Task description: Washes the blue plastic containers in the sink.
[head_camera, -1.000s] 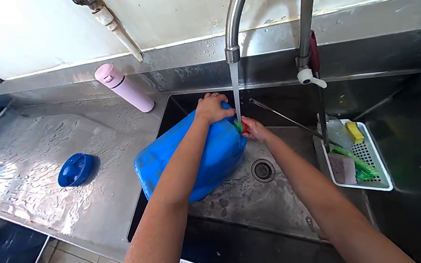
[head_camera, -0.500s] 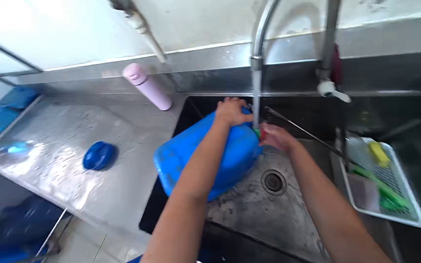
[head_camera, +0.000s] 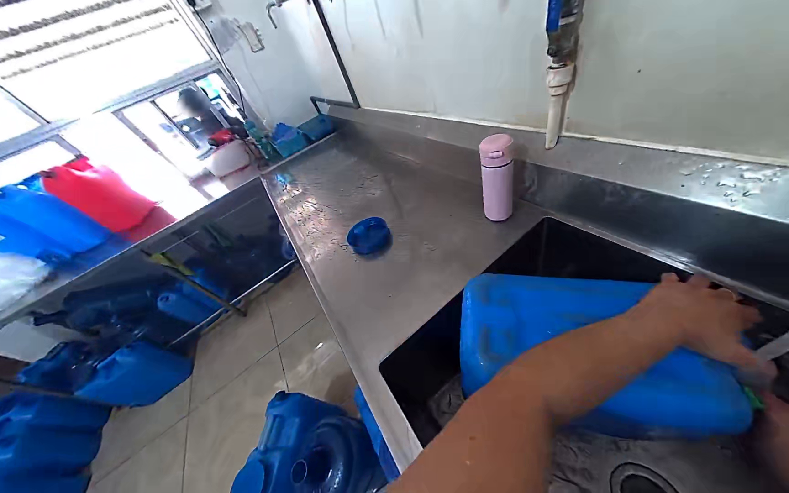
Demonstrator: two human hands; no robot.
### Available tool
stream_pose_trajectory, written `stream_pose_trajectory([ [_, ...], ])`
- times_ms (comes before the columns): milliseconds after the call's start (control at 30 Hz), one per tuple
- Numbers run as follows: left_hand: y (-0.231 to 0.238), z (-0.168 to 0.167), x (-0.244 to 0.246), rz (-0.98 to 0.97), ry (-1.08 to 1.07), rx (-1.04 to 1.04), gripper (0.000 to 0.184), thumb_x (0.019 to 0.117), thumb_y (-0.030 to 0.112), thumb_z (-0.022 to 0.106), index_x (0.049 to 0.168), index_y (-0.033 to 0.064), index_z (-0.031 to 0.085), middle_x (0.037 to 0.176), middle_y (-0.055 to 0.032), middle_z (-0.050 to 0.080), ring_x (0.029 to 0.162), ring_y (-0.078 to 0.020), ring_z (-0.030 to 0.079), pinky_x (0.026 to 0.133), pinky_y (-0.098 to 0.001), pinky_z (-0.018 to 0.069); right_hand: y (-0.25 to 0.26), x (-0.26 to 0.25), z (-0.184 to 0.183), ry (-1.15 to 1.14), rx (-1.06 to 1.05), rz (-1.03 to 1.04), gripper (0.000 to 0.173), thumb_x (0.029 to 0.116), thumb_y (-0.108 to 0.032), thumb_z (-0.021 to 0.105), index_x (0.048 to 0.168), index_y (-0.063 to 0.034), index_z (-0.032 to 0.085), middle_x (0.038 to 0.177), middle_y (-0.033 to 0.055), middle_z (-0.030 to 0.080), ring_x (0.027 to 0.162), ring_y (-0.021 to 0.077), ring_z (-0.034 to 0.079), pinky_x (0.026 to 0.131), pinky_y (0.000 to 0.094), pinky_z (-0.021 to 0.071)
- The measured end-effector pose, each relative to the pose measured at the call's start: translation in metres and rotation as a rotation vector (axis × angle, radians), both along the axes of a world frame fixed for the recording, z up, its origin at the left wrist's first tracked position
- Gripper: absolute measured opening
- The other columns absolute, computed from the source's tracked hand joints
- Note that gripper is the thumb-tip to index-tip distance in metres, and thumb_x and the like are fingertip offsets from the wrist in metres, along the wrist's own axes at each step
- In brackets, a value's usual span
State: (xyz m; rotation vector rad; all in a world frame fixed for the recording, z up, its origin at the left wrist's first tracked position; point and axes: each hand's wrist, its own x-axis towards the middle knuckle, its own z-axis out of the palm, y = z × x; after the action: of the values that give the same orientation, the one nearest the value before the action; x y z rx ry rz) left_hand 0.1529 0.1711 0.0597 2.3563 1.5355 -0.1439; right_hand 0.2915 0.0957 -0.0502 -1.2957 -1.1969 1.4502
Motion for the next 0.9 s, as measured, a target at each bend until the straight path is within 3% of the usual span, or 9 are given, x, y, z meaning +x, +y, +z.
stream_pose_trajectory([
  [100, -0.005, -0.001, 0.001, -0.015, -0.007, 0.003, 0.062, 0.0925, 0.054, 0.066, 0.14, 0.0155, 0.062, 0.154, -0.0105, 0.05, 0.148, -0.0332, 0.037, 0.117, -0.0608, 0.0285, 0.019, 0.018, 0.013, -0.017, -0.27, 0.281, 0.05, 0.1108, -0.035, 0.01, 0.082, -0.0205, 0.049, 0.052, -0.0112, 0.049, 0.041, 0.0008, 0.042, 0.042, 0.0192, 0.0379],
  [200, -0.004, 0.0, -0.004, 0.015, -0.032, 0.005, 0.061, 0.0932, 0.052, 0.068, 0.14, 0.0134, 0.062, 0.154, -0.0122, 0.051, 0.148, -0.034, 0.038, 0.117, -0.0614, 0.0288, 0.015, 0.029, 0.001, 0.162, -0.052, 0.358, 0.035, 0.1103, -0.03, 0.015, 0.118, -0.0154, 0.047, 0.086, -0.0153, 0.067, 0.073, -0.0014, 0.066, 0.064, 0.0224, 0.0578],
  [267, -0.003, -0.002, -0.003, 0.016, -0.038, 0.028, 0.061, 0.0926, 0.053, 0.068, 0.139, 0.0133, 0.063, 0.153, -0.0122, 0.051, 0.147, -0.0341, 0.038, 0.116, -0.0614, 0.0293, -0.007, 0.012, -0.015, 0.244, 0.164, 0.178, 0.039, 0.1095, -0.029, 0.02, 0.136, -0.004, 0.034, 0.106, -0.0162, 0.06, 0.093, -0.0081, 0.063, 0.082, 0.0179, 0.0554],
  [367, -0.017, -0.007, 0.003, 0.001, -0.059, 0.042, 0.062, 0.0926, 0.052, 0.067, 0.141, 0.0137, 0.062, 0.154, -0.011, 0.051, 0.147, -0.0335, 0.038, 0.117, -0.0606, 0.0284, -0.03, -0.014, -0.026, 0.331, 0.246, -0.133, 0.043, 0.1074, -0.017, 0.014, 0.133, 0.0066, 0.039, 0.112, -0.0077, 0.059, 0.103, -0.008, 0.06, 0.095, 0.0186, 0.0508],
  [567, -0.04, -0.012, -0.007, -0.094, -0.07, 0.106, 0.056, 0.0968, 0.049, 0.063, 0.139, 0.012, 0.063, 0.149, -0.0134, 0.055, 0.144, -0.0354, 0.042, 0.118, -0.0574, 0.0279, -0.026, 0.002, 0.001, -0.031, -0.06, 0.025, 0.043, 0.1105, -0.027, 0.014, 0.121, -0.0034, 0.048, 0.088, -0.0087, 0.058, 0.073, -0.0048, 0.06, 0.068, 0.021, 0.0547],
  [700, -0.056, -0.018, -0.036, -0.269, -0.09, 0.164, 0.051, 0.0997, 0.049, 0.06, 0.139, 0.0164, 0.065, 0.147, -0.0136, 0.058, 0.146, -0.0379, 0.042, 0.122, -0.0678, 0.0133, 0.028, 0.026, -0.001, -0.129, 0.022, 0.517, 0.043, 0.1113, -0.032, 0.018, 0.115, -0.0055, 0.051, 0.078, -0.0078, 0.064, 0.059, -0.0021, 0.057, 0.053, 0.0207, 0.05],
  [733, -0.057, -0.014, -0.045, -0.203, -0.058, 0.152, 0.054, 0.1008, 0.052, 0.056, 0.141, 0.0157, 0.063, 0.149, -0.0141, 0.055, 0.146, -0.0386, 0.04, 0.119, -0.0698, 0.0167, 0.044, 0.025, 0.006, -0.17, 0.073, 0.596, 0.043, 0.1125, -0.03, 0.023, 0.121, -0.0004, 0.052, 0.081, -0.0064, 0.064, 0.062, -0.0016, 0.057, 0.056, 0.0219, 0.0499],
  [800, -0.057, 0.001, -0.063, 0.063, -0.024, 0.065, 0.06, 0.1019, 0.056, 0.051, 0.143, 0.013, 0.06, 0.156, -0.0151, 0.048, 0.148, -0.0391, 0.036, 0.115, -0.0703, 0.023, 0.042, -0.008, 0.047, -0.375, 0.026, 0.252, 0.029, 0.1087, -0.02, 0.042, 0.113, 0.0029, 0.06, 0.074, -0.0027, 0.054, 0.057, 0.002, 0.047, 0.055, 0.0225, 0.0443],
  [900, -0.045, 0.008, -0.089, 0.544, -0.112, 0.014, 0.064, 0.104, 0.056, 0.046, 0.14, 0.004, 0.061, 0.152, -0.0225, 0.049, 0.144, -0.0422, 0.042, 0.112, -0.07, 0.0298, 0.054, -0.022, 0.093, -0.196, -0.007, 0.124, 0.02, 0.1107, -0.013, 0.034, 0.104, -0.0074, 0.052, 0.065, -0.0106, 0.046, 0.047, -0.0041, 0.041, 0.046, 0.0117, 0.0389],
])
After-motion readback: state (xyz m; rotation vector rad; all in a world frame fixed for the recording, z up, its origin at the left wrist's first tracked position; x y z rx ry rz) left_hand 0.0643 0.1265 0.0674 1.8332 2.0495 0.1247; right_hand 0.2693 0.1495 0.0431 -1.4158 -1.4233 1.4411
